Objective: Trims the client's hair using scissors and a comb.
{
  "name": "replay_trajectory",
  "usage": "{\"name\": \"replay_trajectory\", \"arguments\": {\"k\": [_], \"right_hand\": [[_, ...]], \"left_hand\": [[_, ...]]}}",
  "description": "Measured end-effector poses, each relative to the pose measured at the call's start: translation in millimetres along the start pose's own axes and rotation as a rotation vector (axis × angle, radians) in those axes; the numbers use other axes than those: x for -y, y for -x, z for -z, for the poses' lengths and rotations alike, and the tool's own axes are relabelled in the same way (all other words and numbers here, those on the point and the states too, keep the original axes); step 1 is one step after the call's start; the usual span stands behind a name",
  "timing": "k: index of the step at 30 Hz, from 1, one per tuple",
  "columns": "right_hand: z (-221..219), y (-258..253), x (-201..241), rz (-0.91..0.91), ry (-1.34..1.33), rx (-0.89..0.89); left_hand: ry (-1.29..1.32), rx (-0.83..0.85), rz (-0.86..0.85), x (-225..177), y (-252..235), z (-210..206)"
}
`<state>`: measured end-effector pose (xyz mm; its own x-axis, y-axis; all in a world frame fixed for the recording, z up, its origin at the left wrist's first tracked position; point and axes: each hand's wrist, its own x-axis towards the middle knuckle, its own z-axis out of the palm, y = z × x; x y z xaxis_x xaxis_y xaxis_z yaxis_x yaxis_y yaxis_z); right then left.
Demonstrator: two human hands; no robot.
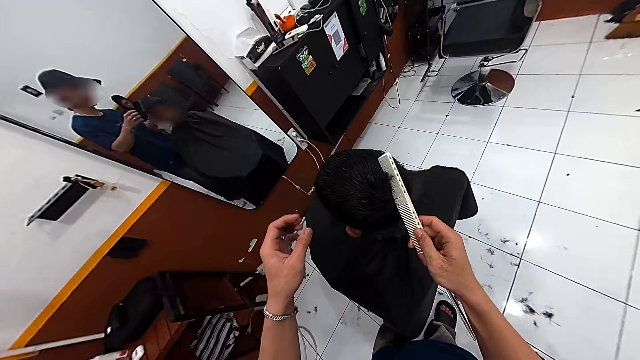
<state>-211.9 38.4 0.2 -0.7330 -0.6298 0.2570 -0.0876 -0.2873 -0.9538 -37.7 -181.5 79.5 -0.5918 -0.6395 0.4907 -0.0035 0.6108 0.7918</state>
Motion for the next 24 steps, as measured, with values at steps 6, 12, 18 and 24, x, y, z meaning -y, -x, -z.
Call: {"name": "replay_trajectory", "arguments": {"k": [6, 12, 18, 24], "right_hand": [[-21.0, 3.0, 6.3, 0.073, 0.202, 0.025], [-52.1, 14.4, 21.0, 0.132, 0.421, -0.019], [-84.5, 21.3, 30.6, 0.144, 0.685, -0.032], [-112.9, 25.0, 32.5, 0.168, 1.084, 0.060]], "left_hand": [[0.112, 0.021, 0.049, 32.9, -6.6, 19.9], [0.248, 0.036, 0.117, 88.2, -5.3, 66.3], [0.331, 0.060, 0.212, 136.5, 6.6, 90.5], [0.410, 0.050, 0.297, 169.4, 19.7, 105.4]]}}
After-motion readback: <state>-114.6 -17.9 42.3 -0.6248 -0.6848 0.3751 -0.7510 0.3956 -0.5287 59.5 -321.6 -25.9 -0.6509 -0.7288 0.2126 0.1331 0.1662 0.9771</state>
